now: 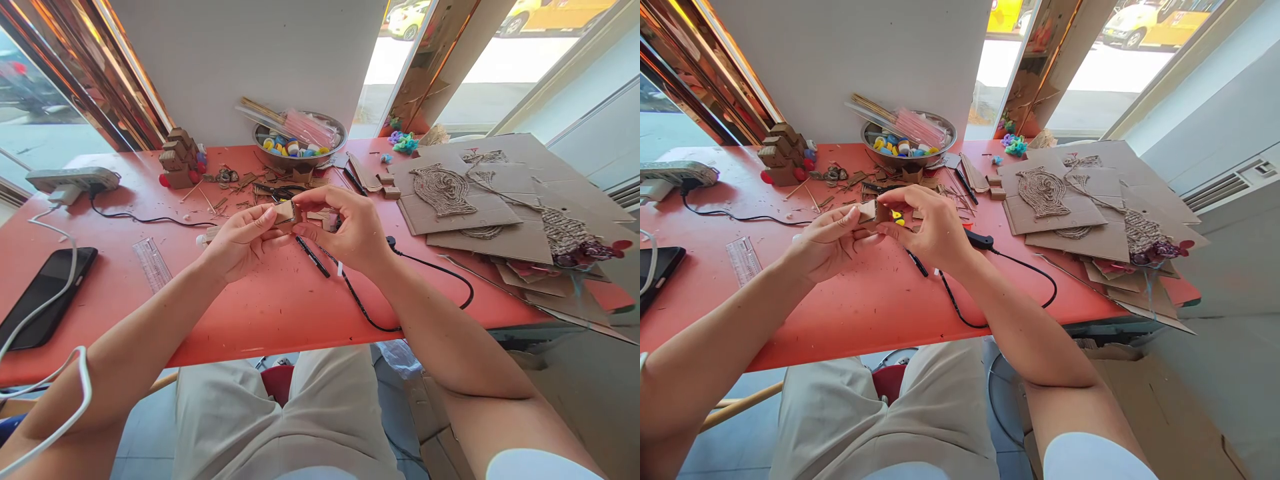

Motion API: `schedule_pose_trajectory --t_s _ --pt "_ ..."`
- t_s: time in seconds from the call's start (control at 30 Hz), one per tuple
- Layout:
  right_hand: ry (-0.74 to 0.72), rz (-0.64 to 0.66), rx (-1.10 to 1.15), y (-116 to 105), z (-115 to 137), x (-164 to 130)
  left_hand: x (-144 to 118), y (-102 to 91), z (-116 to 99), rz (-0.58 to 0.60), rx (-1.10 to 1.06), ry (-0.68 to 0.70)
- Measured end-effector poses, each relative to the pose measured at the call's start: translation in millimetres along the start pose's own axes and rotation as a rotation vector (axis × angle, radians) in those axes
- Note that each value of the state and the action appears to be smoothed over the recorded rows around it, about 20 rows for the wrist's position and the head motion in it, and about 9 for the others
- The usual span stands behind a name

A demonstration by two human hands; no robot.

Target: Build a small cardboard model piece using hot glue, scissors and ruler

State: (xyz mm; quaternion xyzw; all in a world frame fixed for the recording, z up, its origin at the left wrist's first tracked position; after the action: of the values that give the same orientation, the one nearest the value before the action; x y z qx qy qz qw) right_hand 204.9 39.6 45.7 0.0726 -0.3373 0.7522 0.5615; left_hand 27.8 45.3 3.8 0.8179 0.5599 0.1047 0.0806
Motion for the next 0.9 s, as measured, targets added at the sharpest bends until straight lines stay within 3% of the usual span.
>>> schedule_pose_trajectory --t_s 0.33,0.6,0.9 --pt "-0.122 0.057 -0.196 -2 4 -1 1 -6.0 -2 0.014 -0.023 -0.015" --pt "-0.353 0.025 -0.280 1 0 -5 -6 -1.4 -8 -0.116 -0.081 -0.036" --pt "-0.356 0.015 -0.326 2 1 -6 -7 5.4 -12 -0.111 -0.106 0.006"
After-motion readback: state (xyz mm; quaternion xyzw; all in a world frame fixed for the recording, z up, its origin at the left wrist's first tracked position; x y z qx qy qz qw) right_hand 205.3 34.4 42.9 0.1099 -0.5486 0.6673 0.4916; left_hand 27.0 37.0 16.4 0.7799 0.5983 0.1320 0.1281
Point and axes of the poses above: each hand's wrist, its own x-axis towards the middle knuckle, its own y-axis out of the palm, z = x × y, the point moved 5 cm from there along x, towards the middle knuckle, and after that the axes turned 1 degree about z, right-handed, at the moved point
